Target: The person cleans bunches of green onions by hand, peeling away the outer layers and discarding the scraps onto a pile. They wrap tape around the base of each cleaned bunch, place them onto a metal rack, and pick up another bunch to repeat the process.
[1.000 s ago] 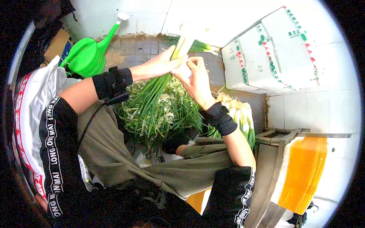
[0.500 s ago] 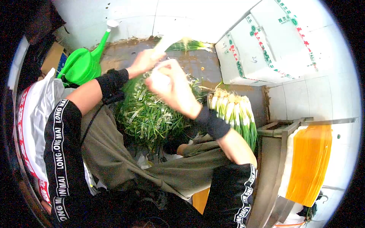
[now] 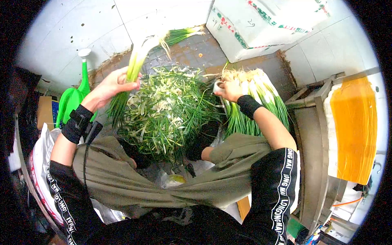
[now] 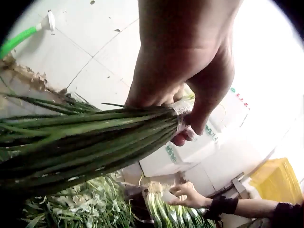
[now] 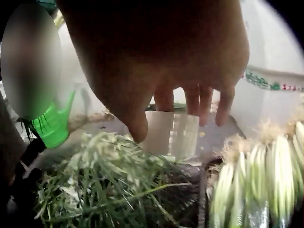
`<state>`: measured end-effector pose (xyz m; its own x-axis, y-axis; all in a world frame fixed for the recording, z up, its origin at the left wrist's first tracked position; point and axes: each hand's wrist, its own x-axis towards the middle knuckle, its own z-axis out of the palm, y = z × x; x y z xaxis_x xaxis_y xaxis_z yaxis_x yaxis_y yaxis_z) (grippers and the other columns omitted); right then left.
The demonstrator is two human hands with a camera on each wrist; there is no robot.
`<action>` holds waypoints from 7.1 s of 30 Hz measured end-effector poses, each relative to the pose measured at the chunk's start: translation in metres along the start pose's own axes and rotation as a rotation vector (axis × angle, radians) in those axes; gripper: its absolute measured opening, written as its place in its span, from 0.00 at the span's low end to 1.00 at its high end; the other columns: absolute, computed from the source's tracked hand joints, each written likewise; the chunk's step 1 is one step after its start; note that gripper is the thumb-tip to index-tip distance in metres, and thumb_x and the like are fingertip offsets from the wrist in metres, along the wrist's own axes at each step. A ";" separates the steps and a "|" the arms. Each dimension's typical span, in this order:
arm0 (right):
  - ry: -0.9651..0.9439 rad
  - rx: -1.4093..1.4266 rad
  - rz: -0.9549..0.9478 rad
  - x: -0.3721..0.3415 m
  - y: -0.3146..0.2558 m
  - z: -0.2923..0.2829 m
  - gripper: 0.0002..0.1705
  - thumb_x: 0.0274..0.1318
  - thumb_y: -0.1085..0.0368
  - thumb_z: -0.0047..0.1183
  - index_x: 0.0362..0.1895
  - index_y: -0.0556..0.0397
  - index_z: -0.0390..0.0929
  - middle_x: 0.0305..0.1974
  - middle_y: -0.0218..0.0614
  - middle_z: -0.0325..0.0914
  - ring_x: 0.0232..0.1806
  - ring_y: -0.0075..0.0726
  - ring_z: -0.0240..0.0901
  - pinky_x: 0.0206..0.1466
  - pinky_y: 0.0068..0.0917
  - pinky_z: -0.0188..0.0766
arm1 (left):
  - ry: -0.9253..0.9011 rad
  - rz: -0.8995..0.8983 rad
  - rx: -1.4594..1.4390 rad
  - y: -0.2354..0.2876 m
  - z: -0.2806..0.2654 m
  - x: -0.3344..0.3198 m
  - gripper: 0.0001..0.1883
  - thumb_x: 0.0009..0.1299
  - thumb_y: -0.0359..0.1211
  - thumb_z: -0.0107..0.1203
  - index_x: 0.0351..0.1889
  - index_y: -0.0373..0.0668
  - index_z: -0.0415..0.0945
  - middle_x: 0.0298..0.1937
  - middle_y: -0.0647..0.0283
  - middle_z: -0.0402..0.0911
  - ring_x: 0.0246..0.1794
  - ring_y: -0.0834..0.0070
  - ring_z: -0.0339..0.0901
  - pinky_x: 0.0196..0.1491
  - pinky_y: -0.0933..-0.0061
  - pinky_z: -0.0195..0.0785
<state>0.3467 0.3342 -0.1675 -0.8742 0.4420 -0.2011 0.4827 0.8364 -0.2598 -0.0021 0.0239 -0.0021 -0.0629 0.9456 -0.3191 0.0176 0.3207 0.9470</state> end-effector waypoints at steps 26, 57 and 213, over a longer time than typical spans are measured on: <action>0.071 -0.279 0.162 0.055 0.040 0.059 0.44 0.39 0.45 0.73 0.54 0.60 0.67 0.56 0.50 0.64 0.63 0.57 0.59 0.65 0.50 0.59 | -0.141 0.051 0.093 -0.032 0.038 0.040 0.24 0.73 0.29 0.57 0.64 0.38 0.61 0.45 0.63 0.77 0.49 0.77 0.75 0.56 0.71 0.68; 0.235 1.310 0.000 0.052 -0.231 -0.119 0.22 0.65 0.54 0.58 0.55 0.56 0.74 0.46 0.30 0.79 0.45 0.19 0.72 0.45 0.23 0.69 | 0.044 0.345 0.366 -0.024 0.070 0.038 0.43 0.72 0.32 0.57 0.77 0.39 0.38 0.69 0.42 0.65 0.69 0.58 0.66 0.66 0.58 0.64; -0.642 0.405 0.408 -0.166 0.218 -0.131 0.51 0.50 0.53 0.64 0.64 0.77 0.51 0.48 0.69 0.75 0.49 0.54 0.77 0.52 0.41 0.76 | -0.260 -0.374 0.326 -0.094 0.042 0.142 0.14 0.73 0.29 0.55 0.56 0.38 0.75 0.43 0.64 0.84 0.45 0.77 0.79 0.50 0.72 0.70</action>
<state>0.5903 0.4851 -0.0671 -0.4880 0.3115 -0.8154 0.8409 0.4183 -0.3434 0.0297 0.1298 -0.1383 0.1228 0.7334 -0.6686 0.3519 0.5978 0.7203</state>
